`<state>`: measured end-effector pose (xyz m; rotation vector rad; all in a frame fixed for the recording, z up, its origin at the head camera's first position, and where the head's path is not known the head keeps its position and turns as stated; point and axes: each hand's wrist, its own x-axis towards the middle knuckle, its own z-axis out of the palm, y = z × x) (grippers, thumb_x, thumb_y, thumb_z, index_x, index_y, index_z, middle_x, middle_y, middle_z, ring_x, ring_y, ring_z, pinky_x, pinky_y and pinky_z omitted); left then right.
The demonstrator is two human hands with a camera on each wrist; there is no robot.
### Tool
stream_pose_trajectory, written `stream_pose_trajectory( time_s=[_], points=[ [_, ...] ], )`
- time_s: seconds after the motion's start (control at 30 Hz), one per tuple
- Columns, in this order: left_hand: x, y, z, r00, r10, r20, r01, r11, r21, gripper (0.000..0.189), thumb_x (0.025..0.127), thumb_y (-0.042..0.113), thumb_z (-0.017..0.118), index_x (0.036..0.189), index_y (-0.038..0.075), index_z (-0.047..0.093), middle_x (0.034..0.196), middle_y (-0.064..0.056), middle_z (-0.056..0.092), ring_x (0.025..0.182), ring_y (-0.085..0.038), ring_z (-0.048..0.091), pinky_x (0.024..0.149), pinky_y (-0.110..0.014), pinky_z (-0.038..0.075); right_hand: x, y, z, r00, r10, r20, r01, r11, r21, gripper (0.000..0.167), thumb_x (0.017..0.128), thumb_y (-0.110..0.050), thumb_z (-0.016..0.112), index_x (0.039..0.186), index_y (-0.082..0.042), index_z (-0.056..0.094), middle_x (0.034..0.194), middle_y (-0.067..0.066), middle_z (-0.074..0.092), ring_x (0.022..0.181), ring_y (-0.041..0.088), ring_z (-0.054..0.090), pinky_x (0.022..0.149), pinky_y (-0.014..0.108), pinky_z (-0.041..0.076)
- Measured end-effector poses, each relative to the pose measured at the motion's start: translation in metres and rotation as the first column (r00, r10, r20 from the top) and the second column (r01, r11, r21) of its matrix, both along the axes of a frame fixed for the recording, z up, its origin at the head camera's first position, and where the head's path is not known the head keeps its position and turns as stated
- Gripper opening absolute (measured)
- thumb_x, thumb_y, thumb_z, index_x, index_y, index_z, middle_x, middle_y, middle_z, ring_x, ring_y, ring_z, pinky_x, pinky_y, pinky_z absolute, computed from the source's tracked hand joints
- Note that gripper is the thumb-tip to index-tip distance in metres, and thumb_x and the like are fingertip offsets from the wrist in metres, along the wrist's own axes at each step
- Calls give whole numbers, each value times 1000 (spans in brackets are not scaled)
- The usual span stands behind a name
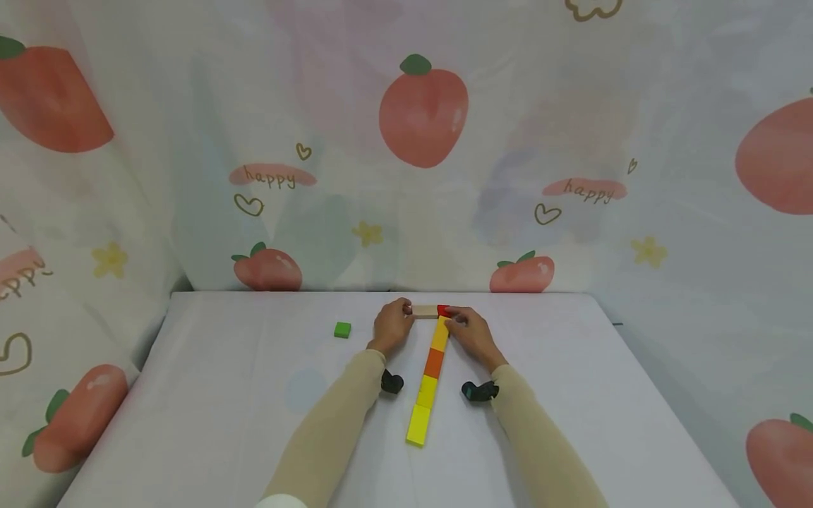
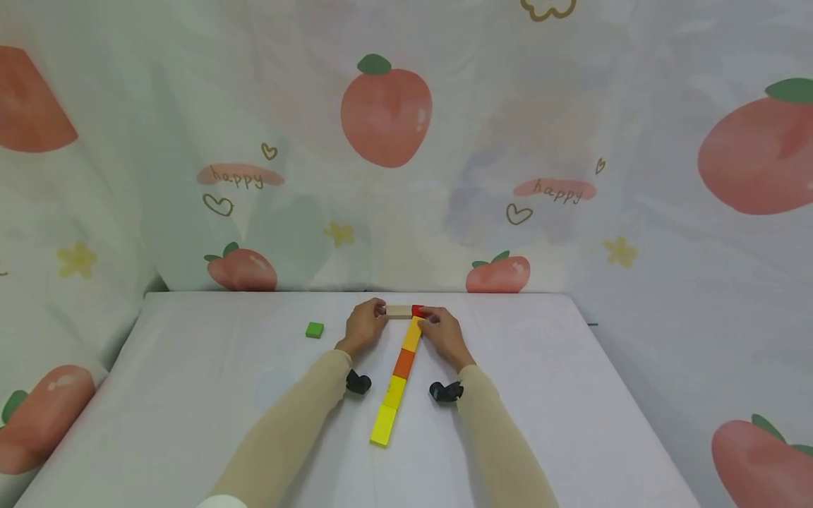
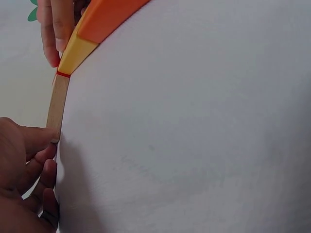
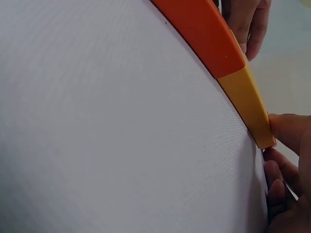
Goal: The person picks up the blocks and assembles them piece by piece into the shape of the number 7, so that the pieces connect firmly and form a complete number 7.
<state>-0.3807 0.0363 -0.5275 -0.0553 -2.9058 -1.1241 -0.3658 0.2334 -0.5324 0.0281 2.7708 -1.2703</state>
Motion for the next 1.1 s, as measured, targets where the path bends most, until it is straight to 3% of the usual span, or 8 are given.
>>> stream_pose_trajectory(
  time_s=[0.5,1.1],
  points=[
    [5,-2,3,999,-27,28,27,1000,16,34,97,18,63,130,11,62,113,-5,68,98,-19,58,98,-37,51,4,-2,3,1000,-8,-8,8,1000,9,42,98,-29,58,139,-19,55,134,14,54,120,33,48,107,52,41],
    [6,-14,8,996,-92,7,90,986,139,30,98,12,58,128,8,62,116,-9,67,104,-23,60,98,-37,52,1,0,0,1000,-10,0,10,1000,4,42,99,-31,58,140,-22,54,136,12,53,123,32,47,109,53,40]
  ],
)
